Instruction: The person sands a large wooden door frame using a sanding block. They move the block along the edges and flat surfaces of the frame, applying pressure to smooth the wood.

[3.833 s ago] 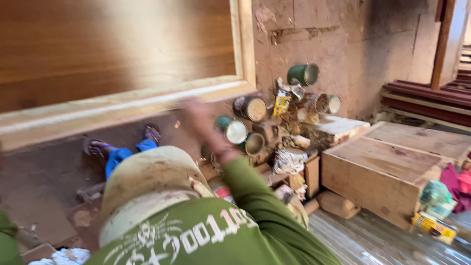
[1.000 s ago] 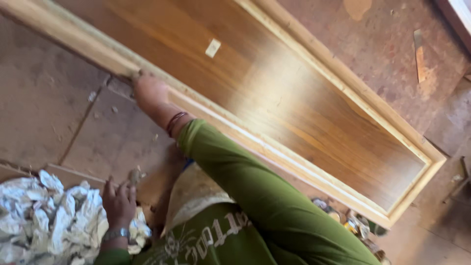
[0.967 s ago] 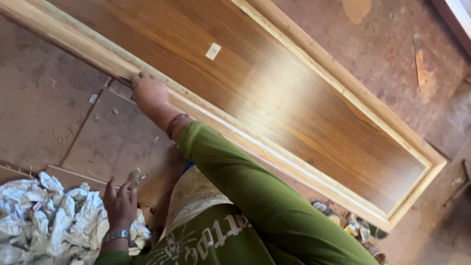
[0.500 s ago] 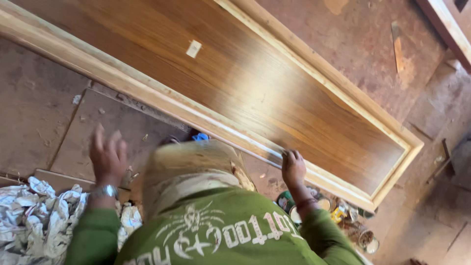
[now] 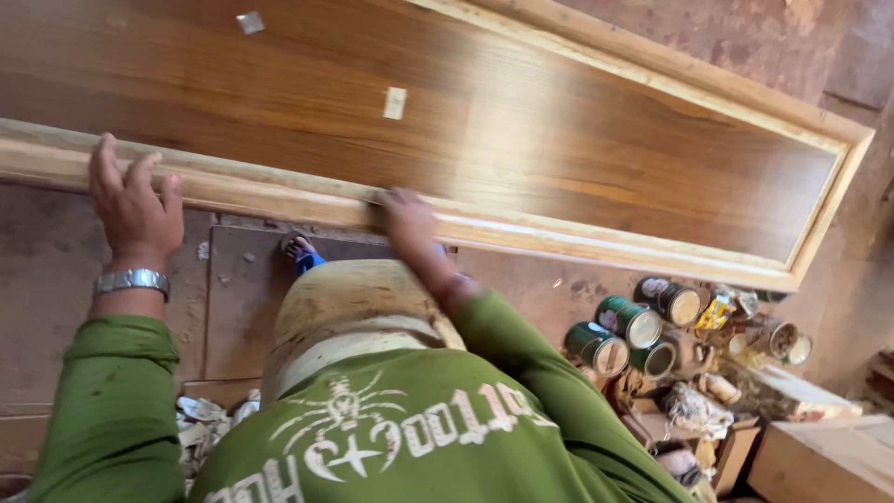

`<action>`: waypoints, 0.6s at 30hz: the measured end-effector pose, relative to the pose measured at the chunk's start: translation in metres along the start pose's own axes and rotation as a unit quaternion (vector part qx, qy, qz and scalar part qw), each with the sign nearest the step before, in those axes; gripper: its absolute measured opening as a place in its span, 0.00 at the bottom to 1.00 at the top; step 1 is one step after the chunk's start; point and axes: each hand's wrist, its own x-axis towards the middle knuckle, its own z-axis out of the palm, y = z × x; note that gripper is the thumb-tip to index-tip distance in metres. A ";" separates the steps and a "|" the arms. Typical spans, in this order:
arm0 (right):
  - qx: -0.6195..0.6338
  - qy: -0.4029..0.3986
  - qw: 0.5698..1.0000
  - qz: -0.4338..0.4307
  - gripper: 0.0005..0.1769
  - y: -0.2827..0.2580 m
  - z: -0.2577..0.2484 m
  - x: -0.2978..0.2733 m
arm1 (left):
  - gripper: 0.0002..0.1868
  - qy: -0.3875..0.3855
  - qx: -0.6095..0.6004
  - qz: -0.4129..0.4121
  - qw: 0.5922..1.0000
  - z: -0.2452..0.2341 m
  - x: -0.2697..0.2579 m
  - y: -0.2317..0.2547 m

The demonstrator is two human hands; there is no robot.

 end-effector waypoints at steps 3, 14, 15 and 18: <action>-0.036 -0.062 0.997 -0.006 0.16 -0.057 0.077 0.034 | 0.15 -0.027 0.002 0.003 1.000 0.006 0.023 -0.041; 0.190 0.109 0.932 0.290 0.12 0.132 -0.096 -0.112 | 0.26 -0.025 0.045 0.069 0.996 0.014 0.048 -0.094; 0.145 0.096 0.945 0.276 0.13 0.105 -0.066 -0.097 | 0.26 -0.033 0.049 0.068 0.996 0.015 0.045 -0.094; -0.038 0.054 0.985 0.157 0.18 -0.015 0.057 -0.041 | 0.25 -0.035 0.047 0.056 0.997 0.023 0.044 -0.097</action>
